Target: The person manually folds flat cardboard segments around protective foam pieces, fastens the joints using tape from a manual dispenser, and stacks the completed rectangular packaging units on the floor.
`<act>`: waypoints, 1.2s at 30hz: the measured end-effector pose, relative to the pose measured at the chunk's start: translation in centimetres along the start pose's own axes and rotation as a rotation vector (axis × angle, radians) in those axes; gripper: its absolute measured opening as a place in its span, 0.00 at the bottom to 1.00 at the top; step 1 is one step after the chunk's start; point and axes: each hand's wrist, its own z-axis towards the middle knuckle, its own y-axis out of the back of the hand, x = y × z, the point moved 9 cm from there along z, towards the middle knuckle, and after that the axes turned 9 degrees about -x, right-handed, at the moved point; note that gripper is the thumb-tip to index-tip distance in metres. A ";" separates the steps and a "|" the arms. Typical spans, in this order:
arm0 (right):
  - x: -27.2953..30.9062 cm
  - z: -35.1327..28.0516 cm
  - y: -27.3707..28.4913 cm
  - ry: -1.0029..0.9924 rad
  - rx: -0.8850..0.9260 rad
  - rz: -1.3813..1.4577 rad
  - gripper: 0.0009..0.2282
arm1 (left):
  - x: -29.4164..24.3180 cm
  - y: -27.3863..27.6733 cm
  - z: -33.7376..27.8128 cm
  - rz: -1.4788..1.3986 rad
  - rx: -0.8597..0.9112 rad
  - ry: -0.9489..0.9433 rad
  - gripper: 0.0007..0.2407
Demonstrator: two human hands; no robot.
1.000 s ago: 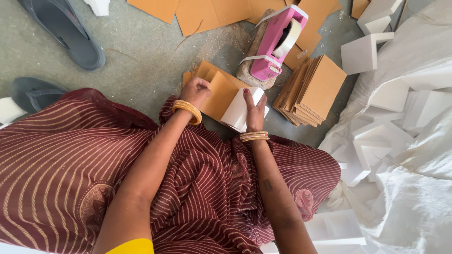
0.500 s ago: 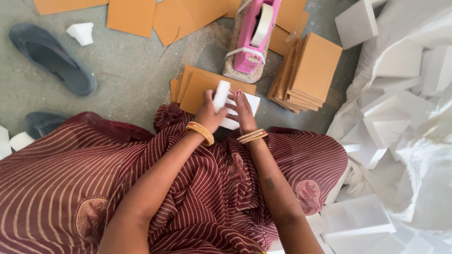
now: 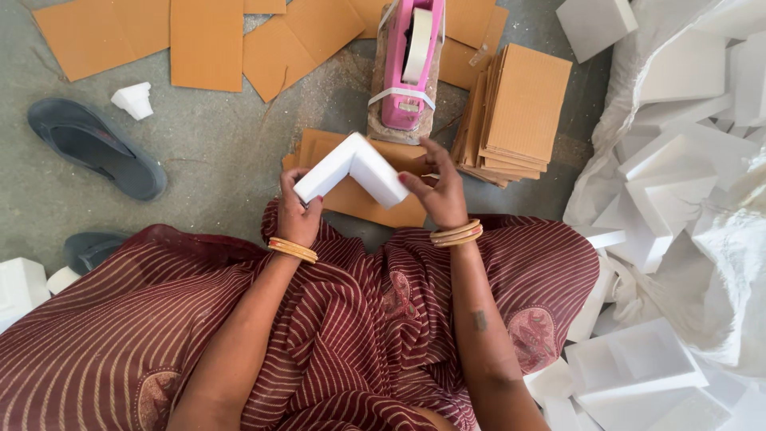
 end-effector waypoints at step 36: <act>9.4 -6.3 1.9 0.570 -0.361 -0.034 0.15 | -11.2 0.8 -1.5 0.421 -0.030 -0.861 0.37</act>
